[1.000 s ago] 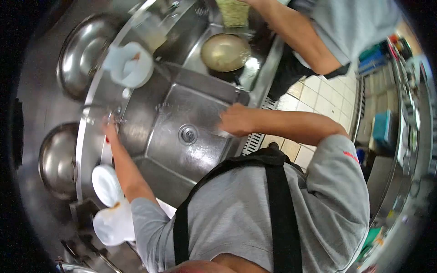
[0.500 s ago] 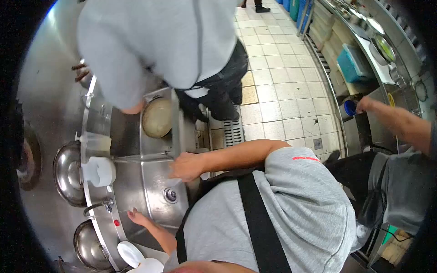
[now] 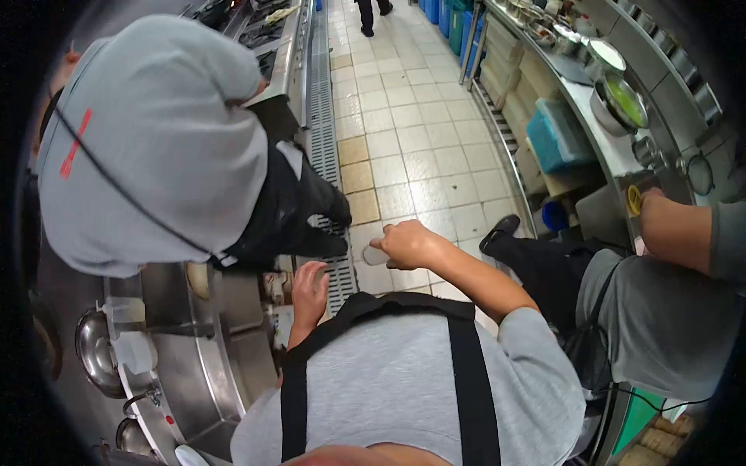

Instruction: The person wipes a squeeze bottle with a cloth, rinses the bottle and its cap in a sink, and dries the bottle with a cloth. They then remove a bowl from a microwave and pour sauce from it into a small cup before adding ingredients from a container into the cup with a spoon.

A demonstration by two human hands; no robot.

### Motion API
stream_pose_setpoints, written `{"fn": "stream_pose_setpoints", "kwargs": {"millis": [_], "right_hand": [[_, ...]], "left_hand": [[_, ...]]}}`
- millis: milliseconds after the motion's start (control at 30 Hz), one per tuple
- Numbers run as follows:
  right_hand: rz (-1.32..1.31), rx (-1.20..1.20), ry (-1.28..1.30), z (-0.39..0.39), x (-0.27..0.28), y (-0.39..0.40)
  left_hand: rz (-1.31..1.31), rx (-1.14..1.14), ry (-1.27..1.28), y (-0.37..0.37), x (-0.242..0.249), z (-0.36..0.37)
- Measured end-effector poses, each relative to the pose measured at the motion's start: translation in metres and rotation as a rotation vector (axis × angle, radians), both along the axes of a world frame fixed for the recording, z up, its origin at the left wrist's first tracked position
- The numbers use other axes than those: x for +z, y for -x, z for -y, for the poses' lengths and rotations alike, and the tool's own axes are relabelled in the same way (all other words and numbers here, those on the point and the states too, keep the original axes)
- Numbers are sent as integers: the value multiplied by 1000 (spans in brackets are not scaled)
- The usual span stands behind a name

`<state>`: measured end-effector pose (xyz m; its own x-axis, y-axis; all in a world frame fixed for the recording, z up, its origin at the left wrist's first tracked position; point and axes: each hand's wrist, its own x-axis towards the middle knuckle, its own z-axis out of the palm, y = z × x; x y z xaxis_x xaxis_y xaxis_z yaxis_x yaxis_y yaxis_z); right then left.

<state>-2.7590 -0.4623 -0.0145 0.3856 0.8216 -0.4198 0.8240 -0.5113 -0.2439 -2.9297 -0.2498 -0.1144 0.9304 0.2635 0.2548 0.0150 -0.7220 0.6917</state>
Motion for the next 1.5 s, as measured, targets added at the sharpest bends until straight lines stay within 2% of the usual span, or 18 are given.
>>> {"fn": "stream_pose_setpoints", "kwargs": {"millis": [133,167,233,300,333,367,433,500,633,733,833,933,1067,1167,1200,1267,1367,1500], "right_hand": [[-29,-183,-315,35,-4,-105],[-126,-178,-568,49,-31,-143],[-755,-753,-647,66,-51,-199],[171,-633,25,100,-142,-241],[128,-696,204,121,-173,-251],[-37,-733,196,144,-180,-258],[-193,-888,60,188,-204,-261],[-134,-981,82,224,-220,-258],[-180,-1288,171,275,-238,-278],[-276,-1484,39,310,-265,-325],[-221,-1393,158,308,-255,-415],[-186,-1175,45,293,-256,-538],[-53,-851,76,198,-191,-708],[-14,-631,-48,124,-166,-823],[-14,-582,-95,98,-149,-855],[12,-544,-158,53,-130,-914],[10,-520,-227,15,-105,-982],[68,-547,-291,5,-84,-1072]], "left_hand": [[-43,-143,-17,-94,1,-1],[-75,-161,0,-118,-3,-4],[-156,-218,7,-166,-7,-12],[-313,-322,-113,-218,-6,-15],[-384,-372,-175,-248,-4,-15],[-463,-435,-194,-278,-4,-15],[-407,-504,-160,-339,0,-6],[-424,-593,-166,-397,5,5],[-412,-725,-204,-520,20,30],[-400,-713,-244,-606,8,40],[-479,-638,-256,-679,1,40],[-539,-552,-239,-736,7,35],[-522,-450,-155,-804,1,14],[-510,-309,-8,-850,-19,-16],[-550,-268,-41,-865,-29,-29],[-635,-190,-116,-900,-45,-56],[-734,-170,-189,-969,-36,-91],[-645,-178,-206,-1098,-10,-126]]}}
